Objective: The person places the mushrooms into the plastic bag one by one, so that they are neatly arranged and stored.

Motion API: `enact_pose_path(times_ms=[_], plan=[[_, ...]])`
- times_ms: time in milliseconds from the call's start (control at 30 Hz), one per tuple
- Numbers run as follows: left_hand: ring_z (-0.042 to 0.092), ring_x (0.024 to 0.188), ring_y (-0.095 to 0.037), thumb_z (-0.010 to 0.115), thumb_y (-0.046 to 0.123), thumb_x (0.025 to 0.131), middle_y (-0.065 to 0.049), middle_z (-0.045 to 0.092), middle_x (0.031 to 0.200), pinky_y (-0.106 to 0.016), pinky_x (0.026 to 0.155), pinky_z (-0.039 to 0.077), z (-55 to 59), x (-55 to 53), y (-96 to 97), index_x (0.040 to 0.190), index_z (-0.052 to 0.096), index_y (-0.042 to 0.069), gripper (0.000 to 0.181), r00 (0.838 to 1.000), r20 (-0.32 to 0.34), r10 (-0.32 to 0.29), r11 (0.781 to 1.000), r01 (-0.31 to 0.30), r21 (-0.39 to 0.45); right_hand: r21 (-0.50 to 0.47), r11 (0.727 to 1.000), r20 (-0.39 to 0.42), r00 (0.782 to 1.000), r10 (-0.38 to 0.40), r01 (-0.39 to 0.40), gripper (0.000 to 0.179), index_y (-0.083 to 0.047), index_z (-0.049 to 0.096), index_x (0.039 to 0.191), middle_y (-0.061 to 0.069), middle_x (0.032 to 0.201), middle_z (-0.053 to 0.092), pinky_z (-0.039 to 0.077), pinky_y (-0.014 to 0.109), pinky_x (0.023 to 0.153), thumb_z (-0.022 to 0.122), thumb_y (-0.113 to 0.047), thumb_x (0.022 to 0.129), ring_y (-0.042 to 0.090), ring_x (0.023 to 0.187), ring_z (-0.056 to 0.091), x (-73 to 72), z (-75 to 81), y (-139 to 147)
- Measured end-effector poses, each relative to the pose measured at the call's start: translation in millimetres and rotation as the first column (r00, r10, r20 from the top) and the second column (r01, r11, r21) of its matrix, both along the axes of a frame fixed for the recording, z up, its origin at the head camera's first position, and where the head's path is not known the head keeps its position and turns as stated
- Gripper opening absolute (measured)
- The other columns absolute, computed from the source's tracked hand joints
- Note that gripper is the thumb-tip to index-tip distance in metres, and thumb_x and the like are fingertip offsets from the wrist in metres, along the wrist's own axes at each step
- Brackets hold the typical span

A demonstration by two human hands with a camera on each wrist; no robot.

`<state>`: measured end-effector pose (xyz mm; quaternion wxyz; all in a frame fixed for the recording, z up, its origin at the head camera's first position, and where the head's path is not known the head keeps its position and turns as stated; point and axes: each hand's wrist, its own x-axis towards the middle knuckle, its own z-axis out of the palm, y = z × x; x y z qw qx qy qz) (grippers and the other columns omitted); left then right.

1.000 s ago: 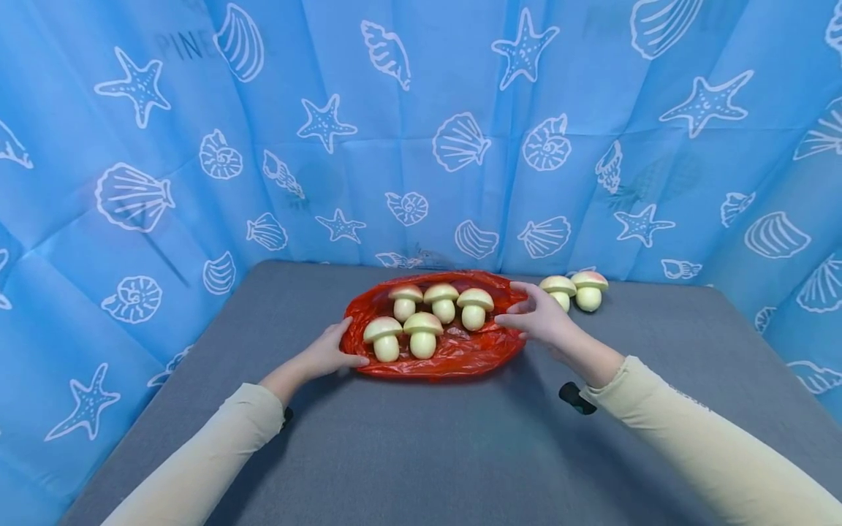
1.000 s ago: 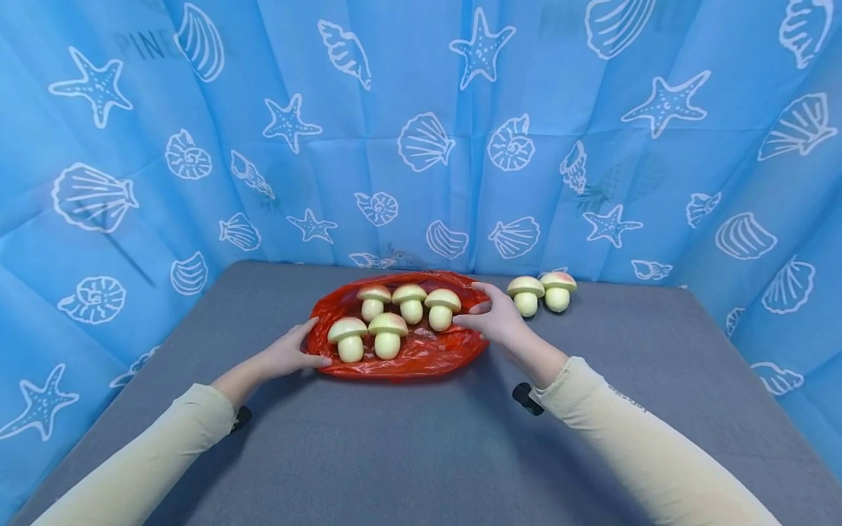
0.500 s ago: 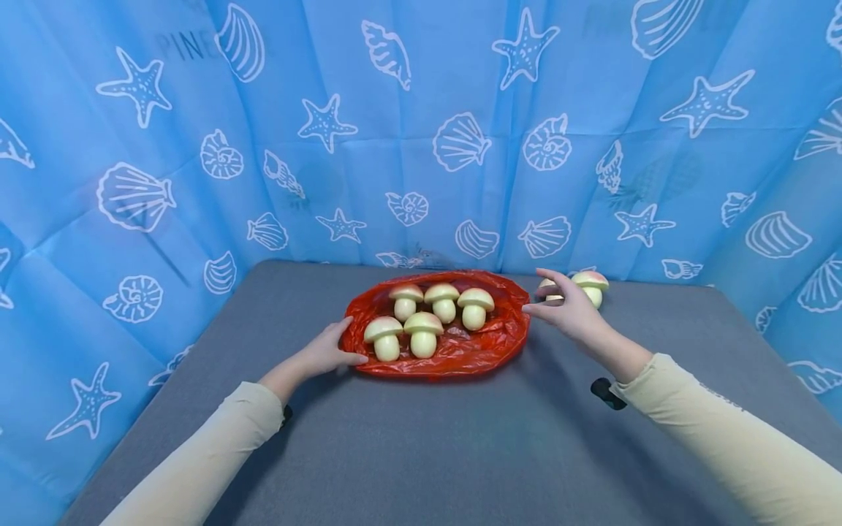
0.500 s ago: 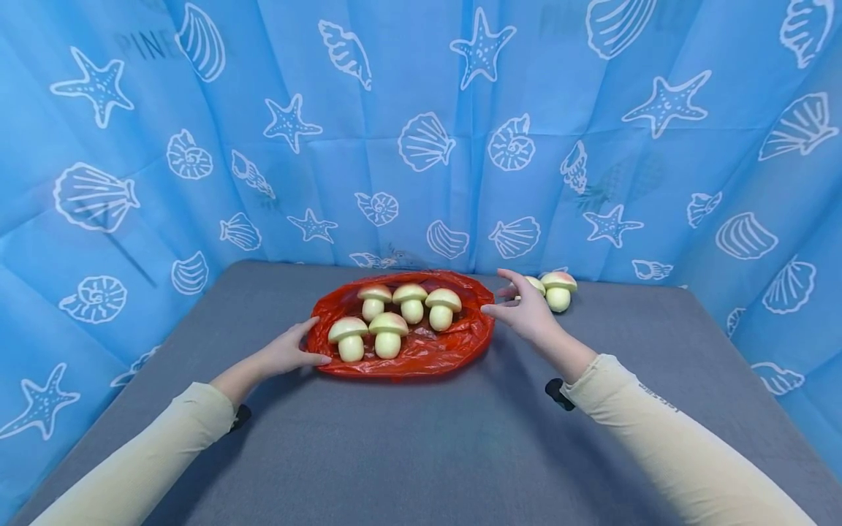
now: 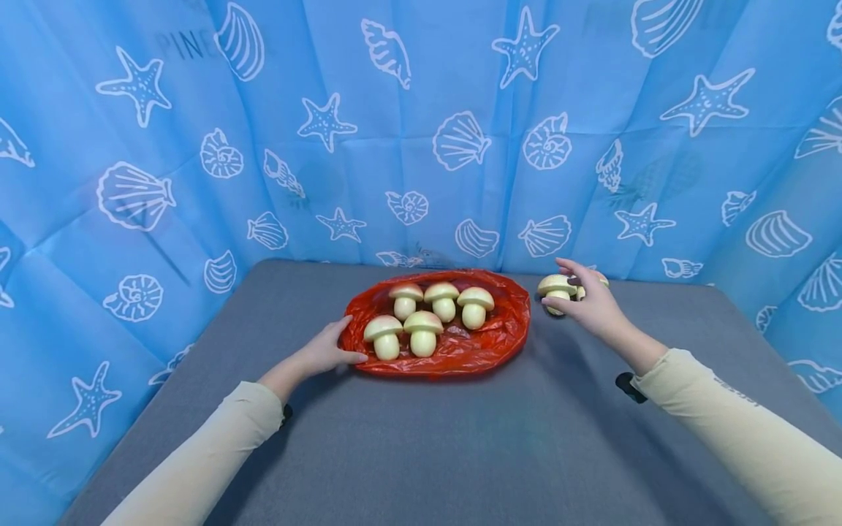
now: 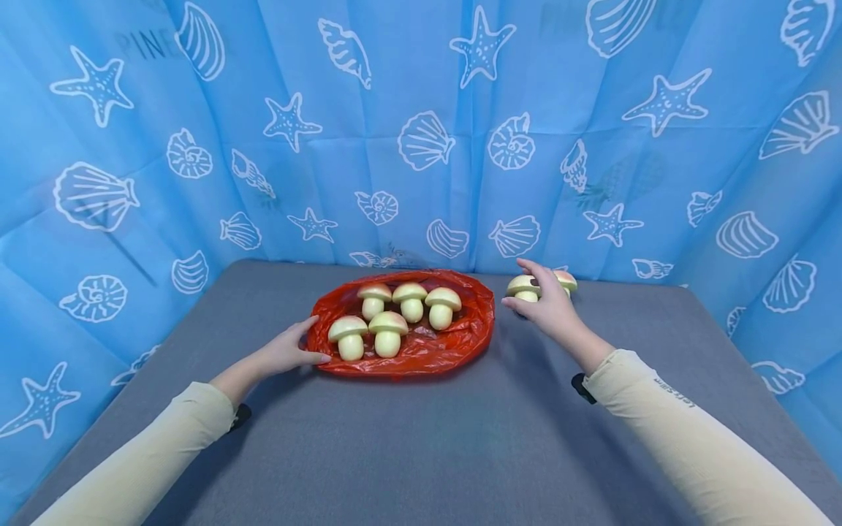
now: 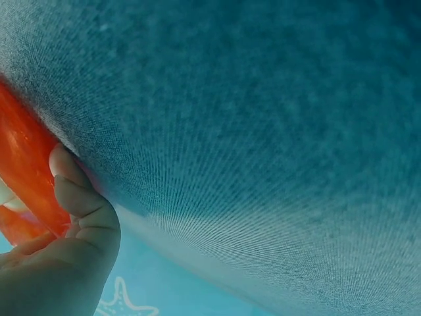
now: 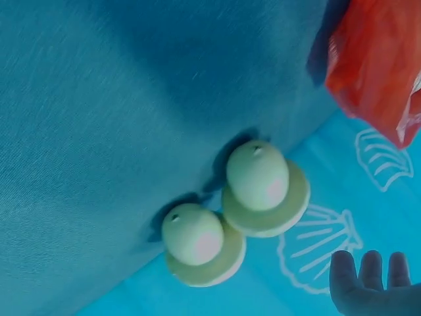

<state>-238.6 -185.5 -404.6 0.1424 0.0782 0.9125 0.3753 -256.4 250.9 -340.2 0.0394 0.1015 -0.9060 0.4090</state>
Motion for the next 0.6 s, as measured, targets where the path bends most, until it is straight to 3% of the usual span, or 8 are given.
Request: enact_pose_path(times_ms=[233, 500, 600], plan=[[0.016, 0.141, -0.048, 0.071, 0.027, 0.089, -0.034, 0.015, 0.153, -0.060, 0.110, 0.020, 0.0, -0.7, 0.0, 0.152, 0.014, -0.006, 0.091, 1.000, 0.003, 0.001, 1.000, -0.001, 0.001, 0.012, 1.000, 0.037, 0.999, -0.019, 0.019, 0.083, 0.000, 0.023, 0.152, 0.032, 0.148, 0.028, 0.036, 0.064, 0.097, 0.069, -0.031, 0.091, 0.051, 0.130, 0.029, -4.9, -3.0, 12], [0.016, 0.140, -0.048, 0.071, 0.028, 0.088, -0.034, 0.016, 0.153, -0.060, 0.110, 0.021, -0.6, -1.0, -0.6, 0.152, 0.015, -0.005, 0.092, 1.000, 0.002, 0.001, 1.000, -0.001, 0.006, 0.118, 0.993, -0.045, 0.999, 0.016, -0.011, 0.080, 0.005, 0.025, 0.150, 0.035, 0.149, 0.025, 0.023, 0.069, 0.102, 0.071, -0.015, 0.088, 0.054, 0.135, 0.020, -15.3, -13.4, 32], [0.015, 0.141, -0.048, 0.071, 0.029, 0.088, -0.034, 0.014, 0.154, -0.060, 0.110, 0.020, -0.7, -1.3, -1.0, 0.153, 0.014, -0.005, 0.092, 1.000, 0.010, 0.002, 1.000, -0.002, 0.004, 0.170, 0.985, -0.037, 0.999, 0.030, -0.023, 0.083, 0.006, 0.022, 0.150, 0.036, 0.150, 0.020, 0.018, 0.071, 0.103, 0.073, -0.015, 0.087, 0.056, 0.137, 0.013, -18.4, -16.8, 38]])
